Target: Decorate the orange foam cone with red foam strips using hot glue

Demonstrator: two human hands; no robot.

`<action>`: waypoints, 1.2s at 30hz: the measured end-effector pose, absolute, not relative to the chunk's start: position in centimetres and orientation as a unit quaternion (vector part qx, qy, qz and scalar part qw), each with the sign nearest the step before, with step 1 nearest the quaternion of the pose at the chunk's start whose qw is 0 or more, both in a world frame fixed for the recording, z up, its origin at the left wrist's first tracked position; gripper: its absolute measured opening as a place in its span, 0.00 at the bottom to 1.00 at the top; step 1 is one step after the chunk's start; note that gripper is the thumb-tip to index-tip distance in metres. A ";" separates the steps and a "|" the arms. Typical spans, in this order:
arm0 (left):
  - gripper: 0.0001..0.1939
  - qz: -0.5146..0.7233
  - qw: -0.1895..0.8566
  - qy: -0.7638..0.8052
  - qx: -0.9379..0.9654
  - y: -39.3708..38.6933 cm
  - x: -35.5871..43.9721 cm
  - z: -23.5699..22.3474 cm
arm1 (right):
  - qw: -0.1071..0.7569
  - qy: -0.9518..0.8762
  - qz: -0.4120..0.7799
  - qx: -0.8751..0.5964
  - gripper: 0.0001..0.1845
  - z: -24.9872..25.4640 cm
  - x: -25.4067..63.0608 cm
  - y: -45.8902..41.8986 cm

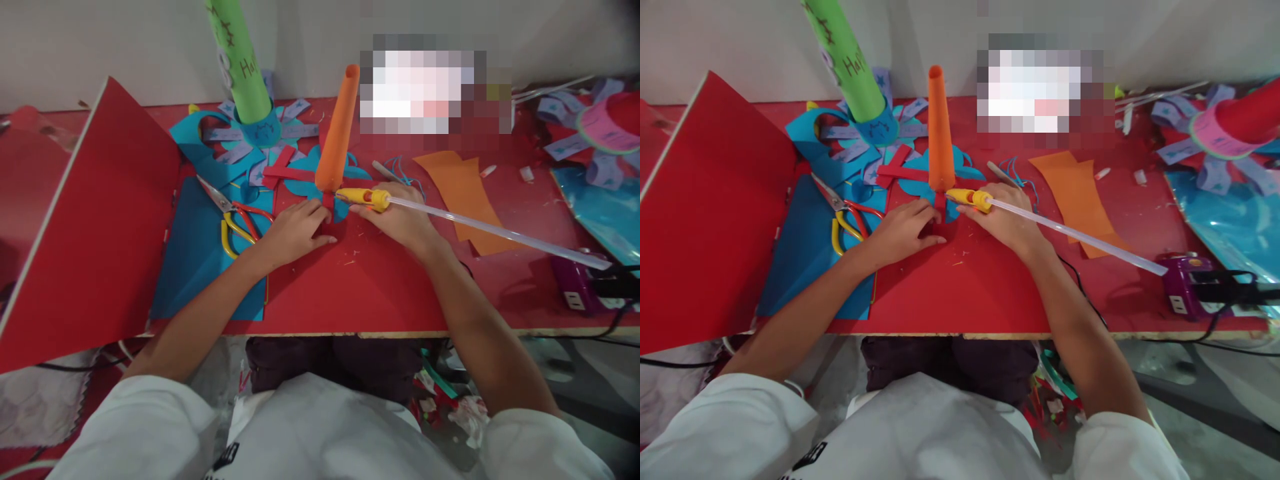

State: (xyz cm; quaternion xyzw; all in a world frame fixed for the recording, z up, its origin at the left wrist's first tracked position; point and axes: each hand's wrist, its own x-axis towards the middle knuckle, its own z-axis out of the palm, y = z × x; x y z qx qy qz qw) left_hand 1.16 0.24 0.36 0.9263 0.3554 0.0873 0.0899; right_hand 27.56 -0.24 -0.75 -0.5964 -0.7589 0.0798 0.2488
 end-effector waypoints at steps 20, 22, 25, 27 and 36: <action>0.24 0.339 0.128 0.496 0.789 4.4 2.2 5.2 | 0.348 -0.713 0.084 -0.603 0.22 -0.3 29.4 -0.7; 0.24 0.363 0.118 0.499 0.778 7.0 3.1 7.1 | 0.366 -0.708 0.079 -0.599 0.21 -0.4 29.5 -0.6; 0.21 0.326 0.149 0.460 0.812 10.1 4.5 8.4 | 0.366 -0.695 0.056 -0.616 0.20 -0.5 29.7 -0.5; 0.16 0.331 0.173 0.446 0.813 11.0 5.4 8.2 | 0.359 -0.682 0.042 -0.636 0.21 -0.4 30.0 -0.4; 0.17 0.326 0.165 0.412 0.835 9.8 6.1 9.3 | 0.419 -0.640 -0.006 -0.643 0.23 -1.1 31.2 0.3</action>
